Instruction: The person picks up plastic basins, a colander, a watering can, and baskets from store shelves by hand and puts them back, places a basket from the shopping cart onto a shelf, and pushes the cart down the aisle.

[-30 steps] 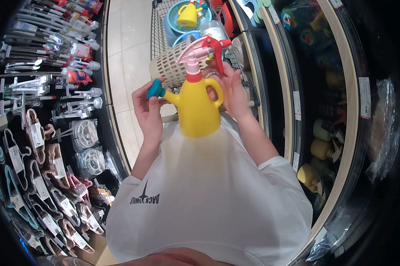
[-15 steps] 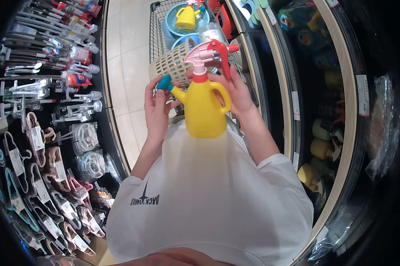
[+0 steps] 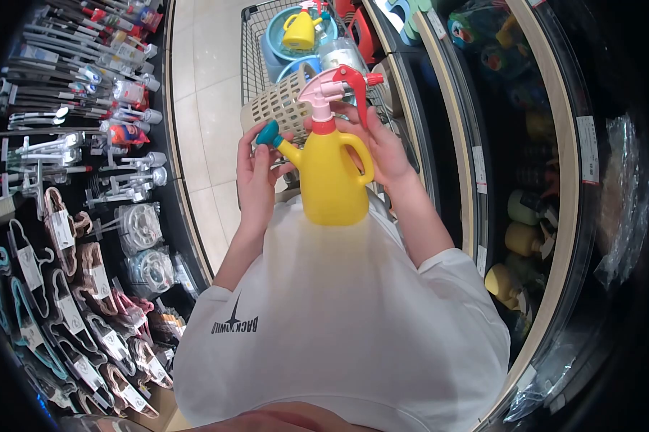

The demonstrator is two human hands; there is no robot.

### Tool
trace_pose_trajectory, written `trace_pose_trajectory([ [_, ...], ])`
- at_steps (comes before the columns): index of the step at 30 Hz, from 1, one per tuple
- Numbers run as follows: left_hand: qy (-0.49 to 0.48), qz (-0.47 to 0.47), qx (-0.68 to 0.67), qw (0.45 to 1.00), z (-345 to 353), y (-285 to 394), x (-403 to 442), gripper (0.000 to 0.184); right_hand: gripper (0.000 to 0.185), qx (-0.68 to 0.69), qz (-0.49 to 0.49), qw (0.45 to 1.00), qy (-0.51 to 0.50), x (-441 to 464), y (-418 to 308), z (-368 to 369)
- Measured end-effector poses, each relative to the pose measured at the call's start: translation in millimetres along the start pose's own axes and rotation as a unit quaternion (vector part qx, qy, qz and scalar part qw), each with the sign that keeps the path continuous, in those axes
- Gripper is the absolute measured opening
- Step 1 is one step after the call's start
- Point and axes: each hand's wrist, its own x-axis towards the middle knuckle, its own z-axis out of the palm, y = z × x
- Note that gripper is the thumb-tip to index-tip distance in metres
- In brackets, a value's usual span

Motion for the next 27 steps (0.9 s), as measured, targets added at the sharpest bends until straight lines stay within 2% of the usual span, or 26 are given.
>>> trace_pose_trajectory([
  [4,0.001,-0.001,0.002,1.000,0,-2,0,0.036,0.077,-0.012,0.001,1.000,0.015,0,2,-2],
  [6,0.001,0.001,0.006,1.000,-1,-4,0,0.036,0.070,0.038,0.015,0.999,0.020,0,7,-10],
  [10,0.000,0.002,0.008,1.000,-1,-4,0,0.037,0.076,0.012,0.008,1.000,0.024,1,7,-8],
  [12,0.001,0.006,0.015,1.000,-1,-3,-1,0.037,0.059,-0.020,-0.038,0.999,0.018,2,5,-2],
  [27,-0.008,0.025,0.033,0.999,-3,-12,3,0.037,0.058,-0.034,-0.043,0.998,0.040,1,7,-7],
])
